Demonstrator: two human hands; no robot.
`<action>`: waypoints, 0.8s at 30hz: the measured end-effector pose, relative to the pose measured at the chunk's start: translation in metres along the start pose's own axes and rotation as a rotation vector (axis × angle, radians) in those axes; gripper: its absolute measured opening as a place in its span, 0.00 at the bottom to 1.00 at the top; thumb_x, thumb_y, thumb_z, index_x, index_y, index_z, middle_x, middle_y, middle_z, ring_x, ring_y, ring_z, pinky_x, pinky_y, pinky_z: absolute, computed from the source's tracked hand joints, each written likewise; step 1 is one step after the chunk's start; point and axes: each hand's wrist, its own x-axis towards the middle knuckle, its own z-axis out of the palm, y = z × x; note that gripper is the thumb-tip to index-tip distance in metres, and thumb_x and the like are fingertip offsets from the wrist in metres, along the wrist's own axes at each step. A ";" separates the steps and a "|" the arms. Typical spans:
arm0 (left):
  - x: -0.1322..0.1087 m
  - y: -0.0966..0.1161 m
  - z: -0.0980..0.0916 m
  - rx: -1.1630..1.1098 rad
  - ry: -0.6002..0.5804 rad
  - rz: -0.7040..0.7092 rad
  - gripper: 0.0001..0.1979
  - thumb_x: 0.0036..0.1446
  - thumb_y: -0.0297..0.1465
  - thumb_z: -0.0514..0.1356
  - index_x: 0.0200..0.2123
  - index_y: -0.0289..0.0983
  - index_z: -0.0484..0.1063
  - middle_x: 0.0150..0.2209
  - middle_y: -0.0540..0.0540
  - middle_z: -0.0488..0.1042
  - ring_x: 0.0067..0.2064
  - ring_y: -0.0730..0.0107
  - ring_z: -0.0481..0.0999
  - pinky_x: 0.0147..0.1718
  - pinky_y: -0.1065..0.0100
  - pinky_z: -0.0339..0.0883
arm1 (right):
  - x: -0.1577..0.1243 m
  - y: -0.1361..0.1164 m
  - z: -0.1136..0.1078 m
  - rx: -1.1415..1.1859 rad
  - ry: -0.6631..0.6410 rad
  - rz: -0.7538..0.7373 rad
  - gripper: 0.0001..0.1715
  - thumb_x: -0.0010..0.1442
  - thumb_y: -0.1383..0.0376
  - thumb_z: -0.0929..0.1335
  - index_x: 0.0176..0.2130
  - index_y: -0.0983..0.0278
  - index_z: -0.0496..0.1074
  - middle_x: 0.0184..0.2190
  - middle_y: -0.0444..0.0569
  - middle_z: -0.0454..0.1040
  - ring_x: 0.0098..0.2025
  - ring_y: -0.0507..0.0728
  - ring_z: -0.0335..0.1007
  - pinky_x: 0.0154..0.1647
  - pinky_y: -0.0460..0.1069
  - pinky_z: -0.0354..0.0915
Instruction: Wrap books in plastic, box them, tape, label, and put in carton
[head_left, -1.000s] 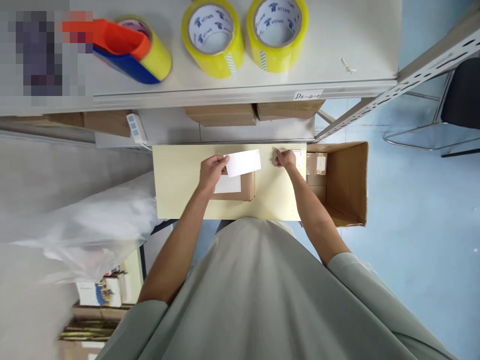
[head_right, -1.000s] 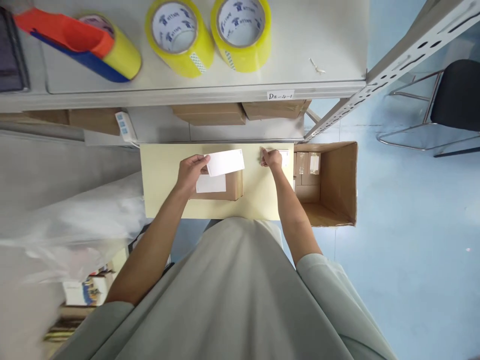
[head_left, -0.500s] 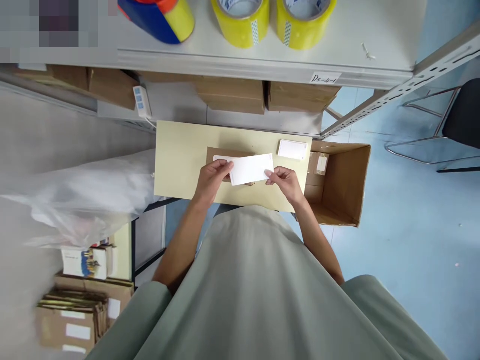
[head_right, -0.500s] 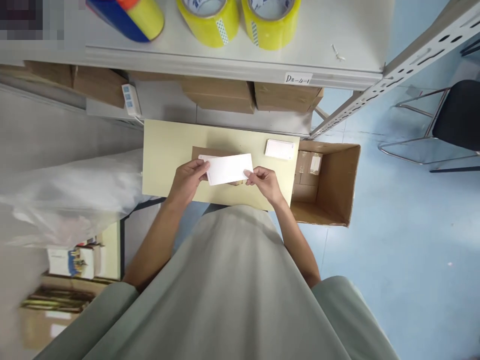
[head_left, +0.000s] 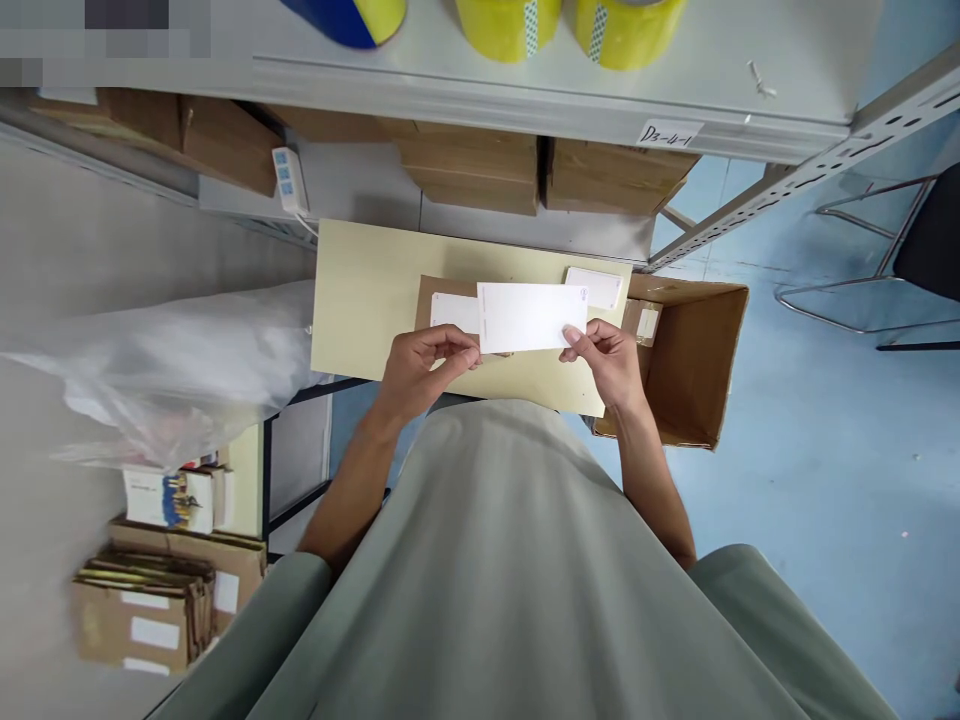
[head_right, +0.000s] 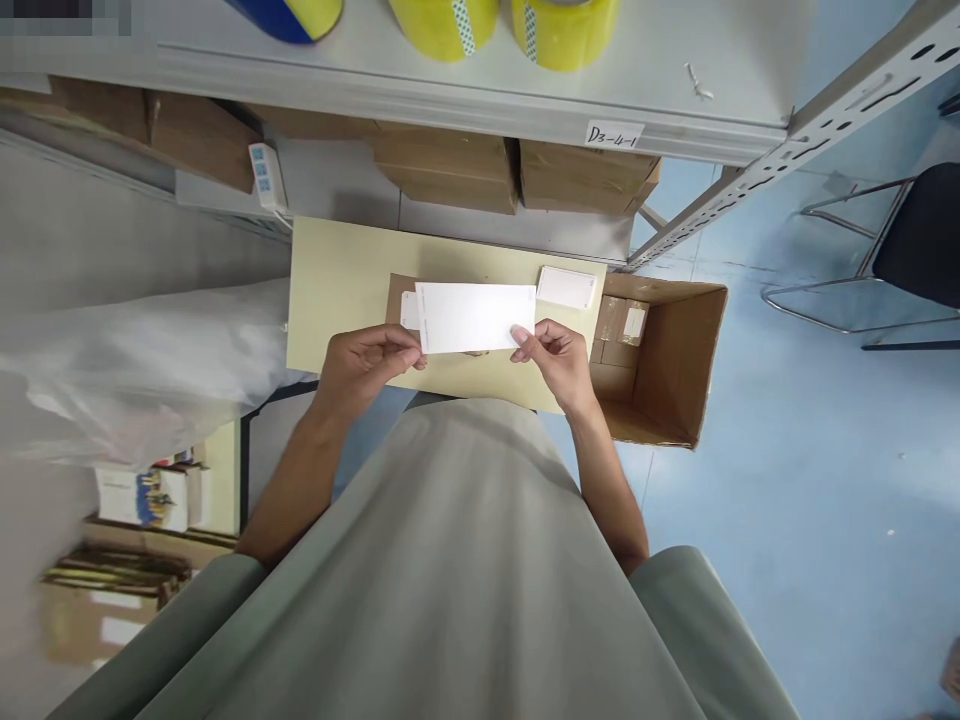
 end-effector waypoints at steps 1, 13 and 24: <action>0.000 0.001 0.001 0.016 0.007 -0.008 0.10 0.58 0.41 0.71 0.30 0.42 0.82 0.35 0.41 0.83 0.45 0.48 0.85 0.48 0.48 0.81 | -0.001 0.000 0.000 -0.003 -0.001 0.005 0.32 0.59 0.32 0.79 0.28 0.54 0.75 0.26 0.45 0.82 0.31 0.59 0.82 0.44 0.57 0.80; -0.004 0.000 0.004 0.056 -0.029 0.139 0.11 0.60 0.40 0.69 0.29 0.40 0.80 0.30 0.46 0.80 0.35 0.62 0.80 0.38 0.59 0.75 | -0.008 0.006 -0.001 0.073 0.001 0.016 0.33 0.57 0.35 0.82 0.27 0.56 0.75 0.25 0.43 0.81 0.30 0.56 0.78 0.42 0.55 0.77; -0.013 -0.005 0.008 -0.009 -0.051 0.133 0.07 0.60 0.35 0.67 0.31 0.39 0.80 0.31 0.46 0.81 0.35 0.64 0.82 0.38 0.62 0.78 | -0.016 0.020 0.004 0.132 -0.004 0.060 0.34 0.55 0.34 0.82 0.27 0.57 0.74 0.24 0.43 0.79 0.29 0.56 0.77 0.40 0.54 0.77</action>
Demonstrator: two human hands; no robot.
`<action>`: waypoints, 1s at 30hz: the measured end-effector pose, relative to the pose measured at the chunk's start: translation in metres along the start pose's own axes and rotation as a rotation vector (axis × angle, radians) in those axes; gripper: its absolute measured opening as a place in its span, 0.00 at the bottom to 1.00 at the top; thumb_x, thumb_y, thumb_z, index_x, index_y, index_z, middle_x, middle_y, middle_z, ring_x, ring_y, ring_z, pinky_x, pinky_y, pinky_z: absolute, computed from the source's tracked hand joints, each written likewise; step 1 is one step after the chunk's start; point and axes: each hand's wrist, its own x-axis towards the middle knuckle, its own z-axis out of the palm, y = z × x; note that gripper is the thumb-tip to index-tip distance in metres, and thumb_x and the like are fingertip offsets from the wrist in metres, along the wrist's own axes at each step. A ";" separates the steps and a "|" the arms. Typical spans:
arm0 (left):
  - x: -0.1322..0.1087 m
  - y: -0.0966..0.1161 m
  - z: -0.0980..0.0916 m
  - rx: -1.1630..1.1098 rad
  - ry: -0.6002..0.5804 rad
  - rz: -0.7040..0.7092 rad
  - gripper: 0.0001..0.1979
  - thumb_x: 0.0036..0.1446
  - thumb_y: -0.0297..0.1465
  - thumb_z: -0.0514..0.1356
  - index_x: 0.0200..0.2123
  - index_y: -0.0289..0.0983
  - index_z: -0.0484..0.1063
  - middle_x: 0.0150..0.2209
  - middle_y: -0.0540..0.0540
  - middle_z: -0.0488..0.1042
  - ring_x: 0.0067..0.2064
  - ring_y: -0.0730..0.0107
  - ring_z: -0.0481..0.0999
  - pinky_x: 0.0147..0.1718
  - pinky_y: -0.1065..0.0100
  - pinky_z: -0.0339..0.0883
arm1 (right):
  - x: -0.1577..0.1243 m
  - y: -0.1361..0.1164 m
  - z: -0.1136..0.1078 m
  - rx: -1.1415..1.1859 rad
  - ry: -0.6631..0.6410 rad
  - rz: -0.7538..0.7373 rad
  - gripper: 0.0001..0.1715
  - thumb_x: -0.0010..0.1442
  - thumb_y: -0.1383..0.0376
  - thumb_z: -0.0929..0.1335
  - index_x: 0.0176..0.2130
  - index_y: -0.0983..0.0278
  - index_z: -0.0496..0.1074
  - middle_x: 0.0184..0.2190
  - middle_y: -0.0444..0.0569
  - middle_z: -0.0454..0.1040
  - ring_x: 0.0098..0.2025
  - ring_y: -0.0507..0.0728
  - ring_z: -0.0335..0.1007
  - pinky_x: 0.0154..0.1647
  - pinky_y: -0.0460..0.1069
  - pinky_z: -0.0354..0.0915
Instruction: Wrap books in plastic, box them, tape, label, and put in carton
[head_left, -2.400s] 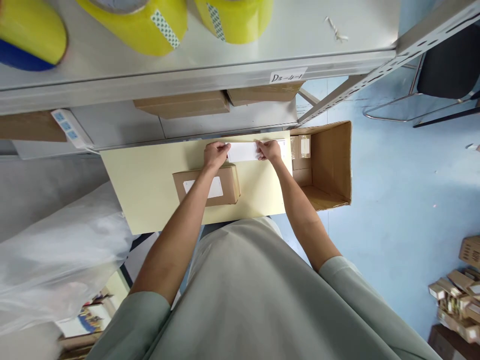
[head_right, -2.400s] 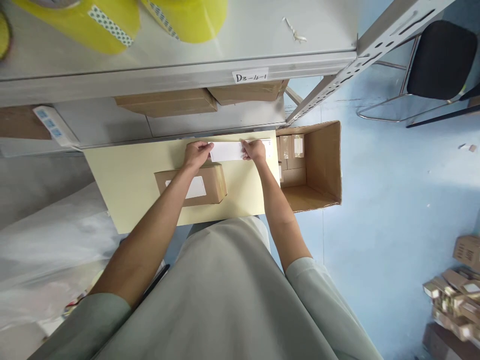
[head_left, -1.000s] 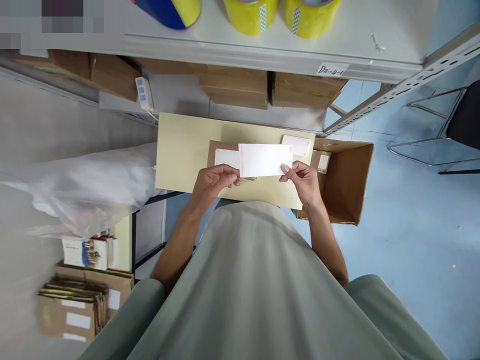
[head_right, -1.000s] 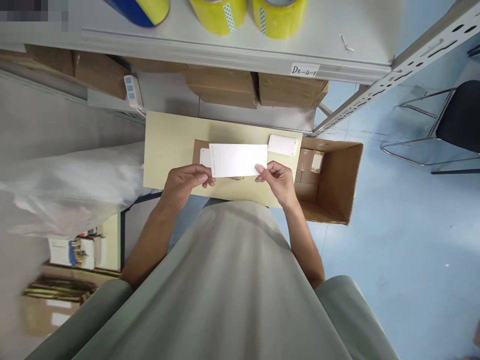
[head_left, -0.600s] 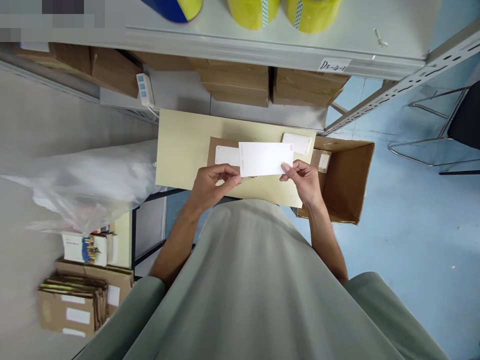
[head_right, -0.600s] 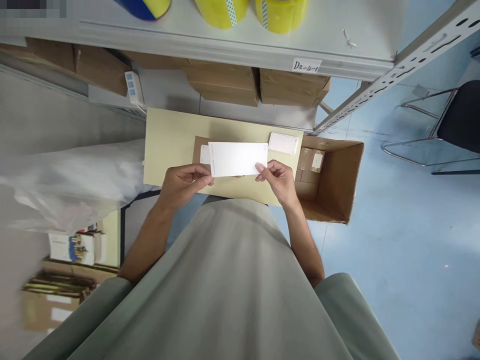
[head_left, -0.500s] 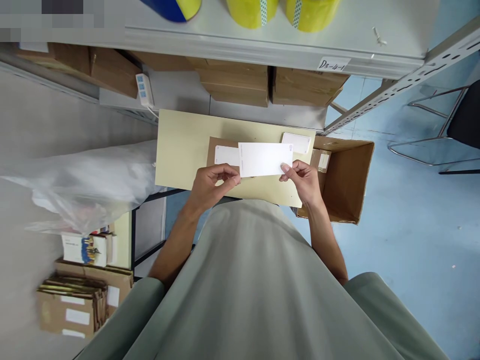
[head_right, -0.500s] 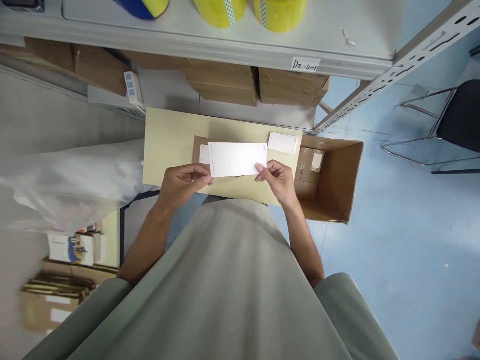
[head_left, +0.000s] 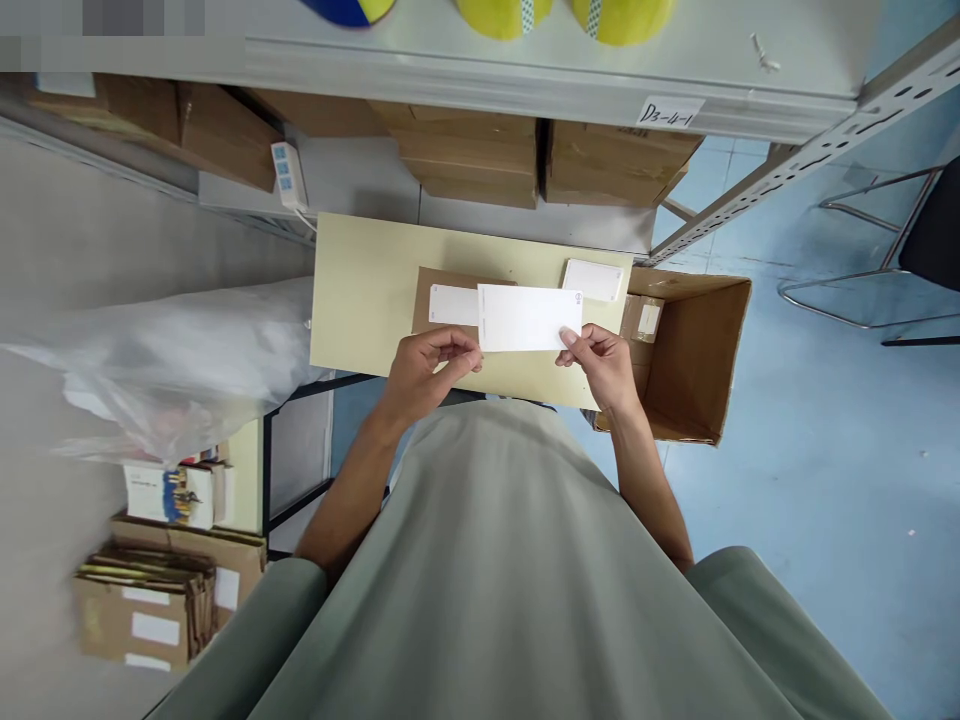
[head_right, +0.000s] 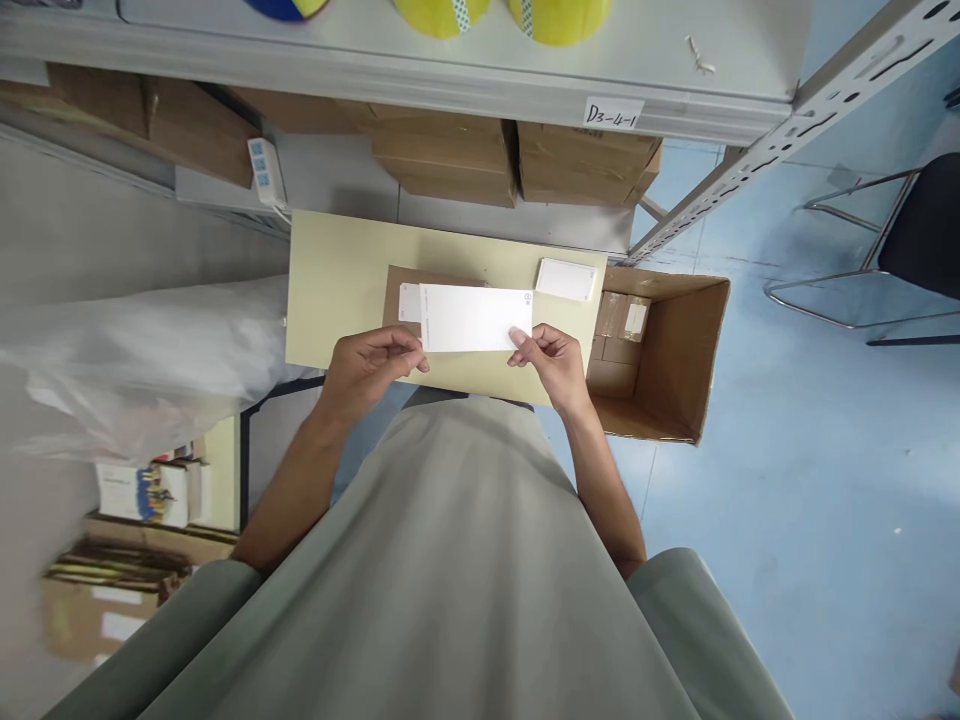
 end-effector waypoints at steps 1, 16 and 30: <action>-0.001 0.000 -0.001 -0.007 0.000 -0.003 0.07 0.60 0.35 0.67 0.32 0.39 0.81 0.31 0.46 0.82 0.35 0.63 0.82 0.38 0.61 0.78 | -0.001 0.000 0.000 0.007 0.000 -0.005 0.34 0.55 0.35 0.82 0.27 0.57 0.74 0.24 0.42 0.79 0.29 0.55 0.77 0.40 0.53 0.76; -0.008 -0.002 -0.004 0.023 -0.021 -0.035 0.09 0.60 0.38 0.67 0.33 0.39 0.82 0.34 0.44 0.84 0.38 0.61 0.84 0.41 0.59 0.81 | -0.018 -0.002 0.002 0.046 0.006 -0.037 0.32 0.58 0.36 0.82 0.28 0.57 0.74 0.24 0.42 0.78 0.30 0.56 0.78 0.41 0.55 0.78; -0.014 -0.002 -0.003 -0.019 -0.016 -0.073 0.09 0.60 0.38 0.65 0.34 0.39 0.83 0.34 0.43 0.85 0.38 0.57 0.85 0.36 0.60 0.76 | -0.026 -0.005 0.001 0.098 -0.016 -0.057 0.32 0.57 0.37 0.83 0.28 0.56 0.74 0.23 0.40 0.76 0.29 0.55 0.77 0.41 0.54 0.78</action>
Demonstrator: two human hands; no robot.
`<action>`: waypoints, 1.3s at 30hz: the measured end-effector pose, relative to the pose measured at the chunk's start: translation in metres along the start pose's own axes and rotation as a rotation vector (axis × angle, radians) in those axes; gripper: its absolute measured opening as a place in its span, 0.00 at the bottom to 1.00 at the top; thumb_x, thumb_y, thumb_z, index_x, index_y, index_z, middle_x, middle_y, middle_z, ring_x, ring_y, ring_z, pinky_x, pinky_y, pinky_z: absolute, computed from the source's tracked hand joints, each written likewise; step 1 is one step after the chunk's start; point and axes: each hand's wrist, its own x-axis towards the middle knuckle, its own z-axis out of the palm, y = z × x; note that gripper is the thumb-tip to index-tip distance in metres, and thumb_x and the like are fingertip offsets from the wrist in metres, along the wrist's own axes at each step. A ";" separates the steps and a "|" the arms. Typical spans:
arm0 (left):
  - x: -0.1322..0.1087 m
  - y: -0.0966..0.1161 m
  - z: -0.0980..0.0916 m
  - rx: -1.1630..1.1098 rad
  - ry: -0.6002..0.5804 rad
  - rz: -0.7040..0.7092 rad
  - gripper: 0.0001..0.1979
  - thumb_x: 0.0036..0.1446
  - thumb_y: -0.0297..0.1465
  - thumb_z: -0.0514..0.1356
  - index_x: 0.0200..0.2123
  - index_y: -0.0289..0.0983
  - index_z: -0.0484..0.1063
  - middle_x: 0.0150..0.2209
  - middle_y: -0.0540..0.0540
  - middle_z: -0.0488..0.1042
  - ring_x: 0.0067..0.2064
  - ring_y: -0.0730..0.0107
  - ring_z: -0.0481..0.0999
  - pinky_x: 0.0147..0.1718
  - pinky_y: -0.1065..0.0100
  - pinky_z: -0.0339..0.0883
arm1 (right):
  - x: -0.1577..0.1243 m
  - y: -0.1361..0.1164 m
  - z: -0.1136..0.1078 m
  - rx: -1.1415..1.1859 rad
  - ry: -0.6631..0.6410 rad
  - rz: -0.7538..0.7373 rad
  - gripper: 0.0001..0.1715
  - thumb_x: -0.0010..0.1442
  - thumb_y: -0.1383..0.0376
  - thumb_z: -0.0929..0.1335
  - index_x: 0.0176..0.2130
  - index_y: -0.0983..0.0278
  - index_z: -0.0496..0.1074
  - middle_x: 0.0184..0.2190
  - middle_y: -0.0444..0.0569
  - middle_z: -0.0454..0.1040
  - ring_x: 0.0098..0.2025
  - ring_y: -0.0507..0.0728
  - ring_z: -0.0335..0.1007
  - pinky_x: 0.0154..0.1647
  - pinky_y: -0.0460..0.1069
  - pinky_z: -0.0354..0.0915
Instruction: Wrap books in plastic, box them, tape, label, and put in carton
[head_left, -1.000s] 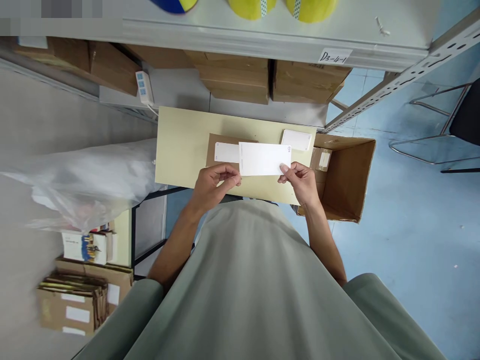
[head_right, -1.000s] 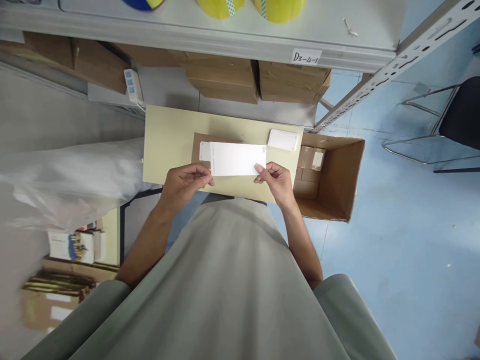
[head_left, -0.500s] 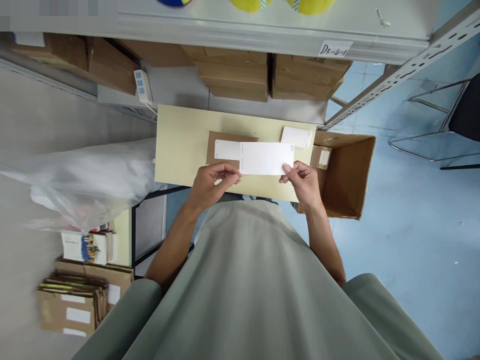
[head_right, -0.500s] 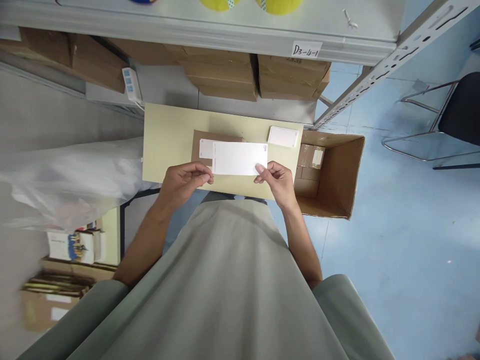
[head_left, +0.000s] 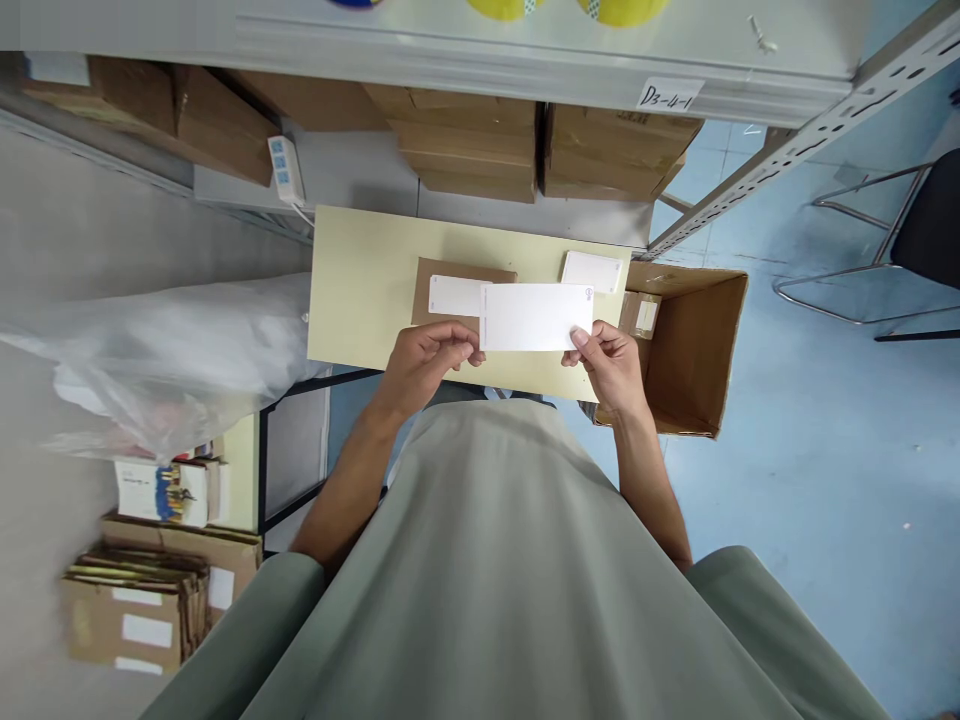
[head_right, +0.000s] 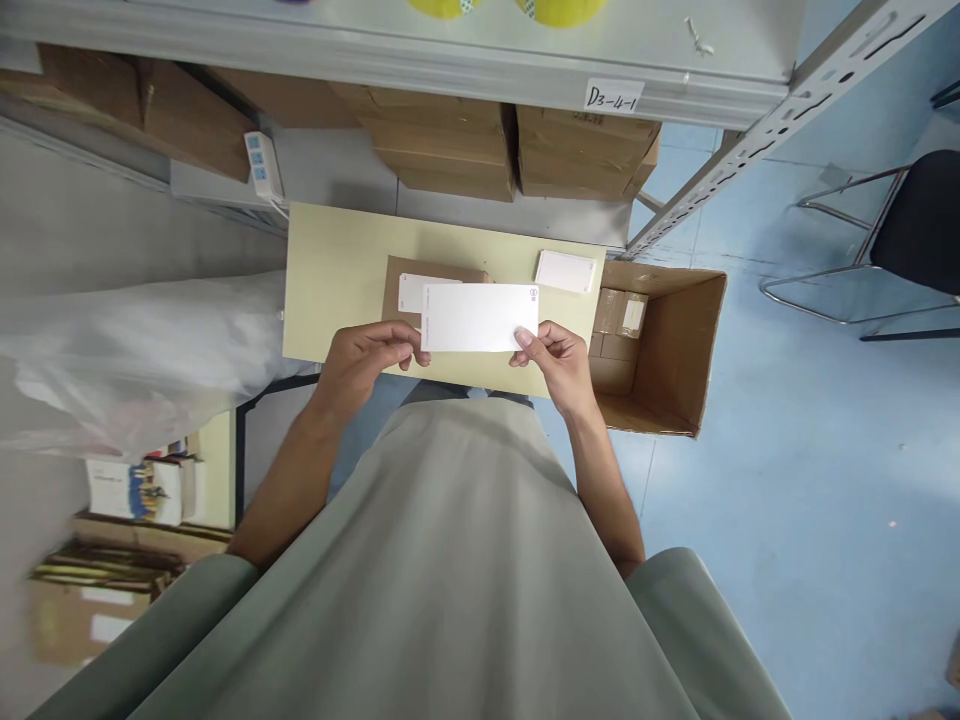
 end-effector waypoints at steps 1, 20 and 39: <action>-0.001 0.001 0.000 -0.002 -0.002 0.009 0.09 0.60 0.38 0.66 0.34 0.39 0.83 0.33 0.43 0.85 0.38 0.57 0.85 0.37 0.59 0.77 | 0.000 0.000 0.000 0.004 -0.002 -0.004 0.32 0.57 0.38 0.83 0.28 0.56 0.74 0.23 0.40 0.76 0.29 0.55 0.77 0.41 0.54 0.78; -0.012 0.006 0.006 0.021 -0.022 0.102 0.09 0.61 0.38 0.68 0.32 0.39 0.81 0.32 0.45 0.82 0.37 0.60 0.85 0.42 0.59 0.82 | -0.008 0.004 -0.003 -0.071 0.005 -0.006 0.32 0.60 0.36 0.81 0.28 0.56 0.74 0.24 0.41 0.76 0.29 0.55 0.76 0.41 0.54 0.77; -0.017 -0.009 -0.024 0.230 -0.082 0.244 0.13 0.70 0.44 0.64 0.38 0.42 0.81 0.37 0.46 0.83 0.37 0.65 0.78 0.38 0.64 0.72 | -0.029 -0.009 0.093 -0.517 -0.150 -0.282 0.20 0.71 0.42 0.76 0.44 0.53 0.88 0.40 0.48 0.80 0.36 0.56 0.75 0.37 0.53 0.75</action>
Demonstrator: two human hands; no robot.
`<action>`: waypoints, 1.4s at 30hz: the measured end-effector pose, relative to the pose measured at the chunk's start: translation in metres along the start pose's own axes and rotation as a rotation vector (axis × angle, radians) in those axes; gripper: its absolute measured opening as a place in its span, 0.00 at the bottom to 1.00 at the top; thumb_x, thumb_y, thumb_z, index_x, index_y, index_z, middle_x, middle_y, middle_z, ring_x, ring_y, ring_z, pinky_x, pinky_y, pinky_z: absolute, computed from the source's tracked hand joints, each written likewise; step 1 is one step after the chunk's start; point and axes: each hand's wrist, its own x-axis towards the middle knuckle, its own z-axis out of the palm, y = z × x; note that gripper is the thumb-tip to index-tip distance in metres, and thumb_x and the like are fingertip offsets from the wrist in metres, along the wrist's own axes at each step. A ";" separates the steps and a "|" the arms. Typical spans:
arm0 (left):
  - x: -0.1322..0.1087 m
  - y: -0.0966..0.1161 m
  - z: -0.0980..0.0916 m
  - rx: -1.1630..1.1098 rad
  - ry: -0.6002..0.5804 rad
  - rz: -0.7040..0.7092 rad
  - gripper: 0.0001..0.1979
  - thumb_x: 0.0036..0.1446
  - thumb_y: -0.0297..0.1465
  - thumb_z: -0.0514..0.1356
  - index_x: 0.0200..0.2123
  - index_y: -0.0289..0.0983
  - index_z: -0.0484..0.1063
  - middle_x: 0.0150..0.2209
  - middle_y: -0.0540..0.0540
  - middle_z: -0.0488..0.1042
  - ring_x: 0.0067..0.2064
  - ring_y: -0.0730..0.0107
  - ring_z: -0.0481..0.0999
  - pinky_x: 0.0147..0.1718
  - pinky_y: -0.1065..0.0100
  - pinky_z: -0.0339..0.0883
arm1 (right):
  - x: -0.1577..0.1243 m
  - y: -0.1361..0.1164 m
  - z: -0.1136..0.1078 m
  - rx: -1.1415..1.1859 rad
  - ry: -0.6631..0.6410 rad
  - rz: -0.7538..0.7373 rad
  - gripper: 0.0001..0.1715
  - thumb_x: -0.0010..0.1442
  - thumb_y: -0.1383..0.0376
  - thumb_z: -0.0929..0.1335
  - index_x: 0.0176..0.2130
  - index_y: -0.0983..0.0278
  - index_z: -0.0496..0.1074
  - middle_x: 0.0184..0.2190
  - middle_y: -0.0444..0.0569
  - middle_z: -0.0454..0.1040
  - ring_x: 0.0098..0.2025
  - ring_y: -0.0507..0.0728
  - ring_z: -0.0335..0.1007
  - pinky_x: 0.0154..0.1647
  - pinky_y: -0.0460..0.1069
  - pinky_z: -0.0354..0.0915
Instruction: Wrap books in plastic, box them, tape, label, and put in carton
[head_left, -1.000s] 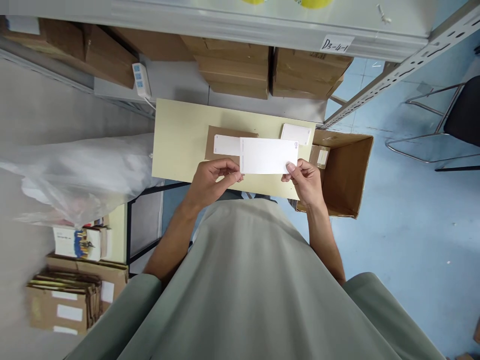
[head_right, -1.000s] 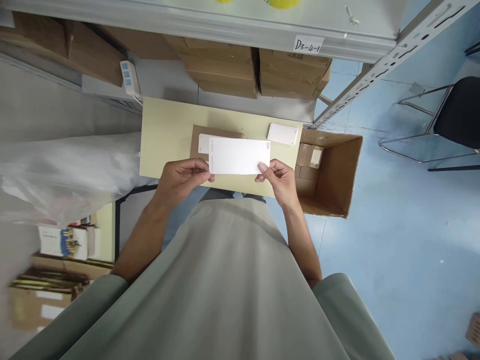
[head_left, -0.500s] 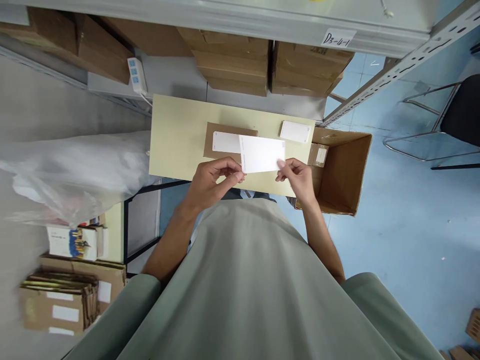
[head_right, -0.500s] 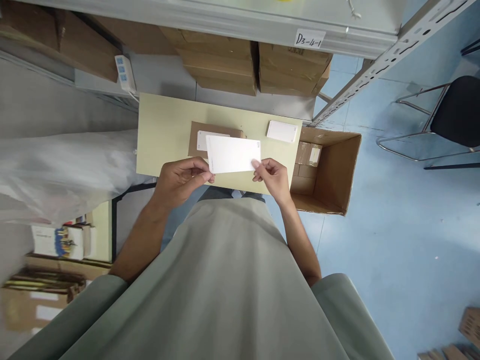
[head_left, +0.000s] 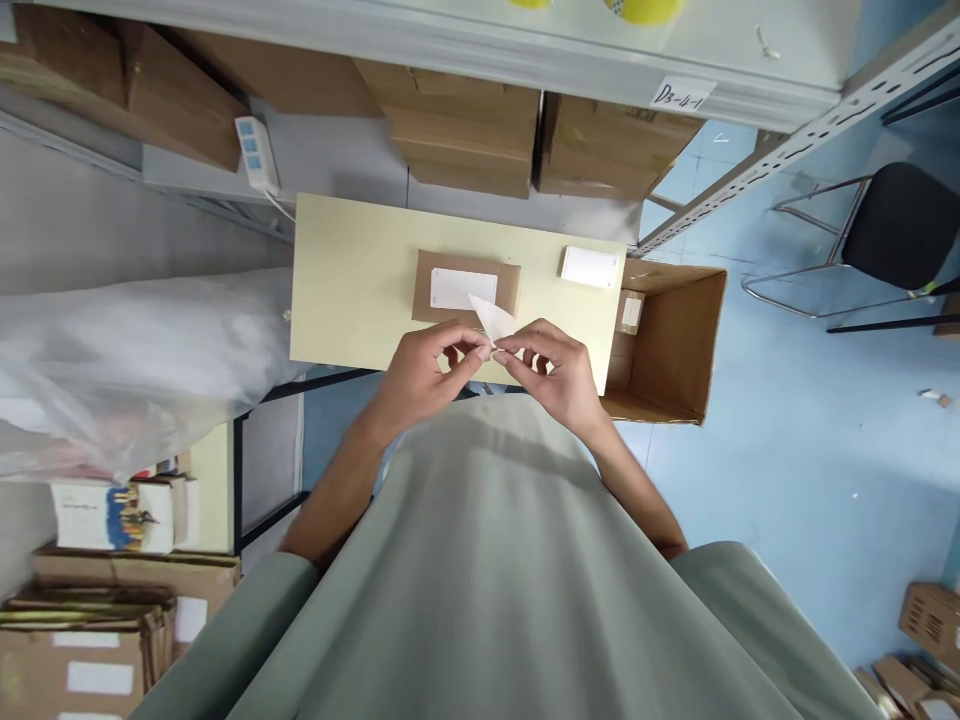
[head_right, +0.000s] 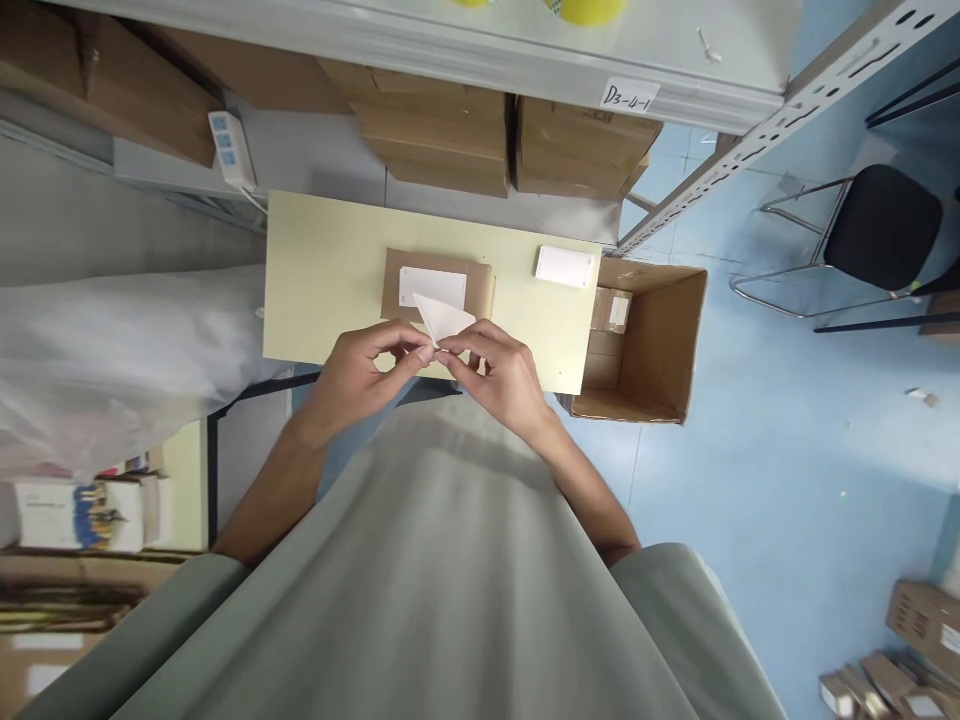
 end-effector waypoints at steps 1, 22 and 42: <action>-0.001 -0.003 -0.005 0.002 -0.007 0.015 0.13 0.70 0.43 0.64 0.38 0.42 0.81 0.36 0.46 0.83 0.36 0.65 0.77 0.38 0.64 0.72 | 0.001 -0.001 0.005 -0.014 0.010 0.001 0.20 0.71 0.42 0.76 0.44 0.53 0.88 0.40 0.48 0.80 0.35 0.56 0.75 0.37 0.53 0.76; -0.024 -0.134 -0.195 -0.029 -0.011 0.083 0.07 0.64 0.37 0.63 0.35 0.42 0.78 0.35 0.48 0.83 0.35 0.67 0.78 0.37 0.65 0.70 | 0.061 -0.053 0.191 -0.231 0.104 0.073 0.20 0.74 0.46 0.72 0.38 0.57 0.80 0.38 0.48 0.79 0.34 0.55 0.74 0.31 0.51 0.70; -0.031 -0.202 -0.258 0.090 0.026 0.099 0.05 0.63 0.30 0.60 0.37 0.42 0.77 0.38 0.48 0.85 0.39 0.64 0.83 0.40 0.65 0.73 | 0.100 -0.059 0.268 -0.264 0.205 0.228 0.23 0.71 0.43 0.73 0.38 0.58 0.79 0.38 0.48 0.81 0.33 0.55 0.75 0.33 0.52 0.72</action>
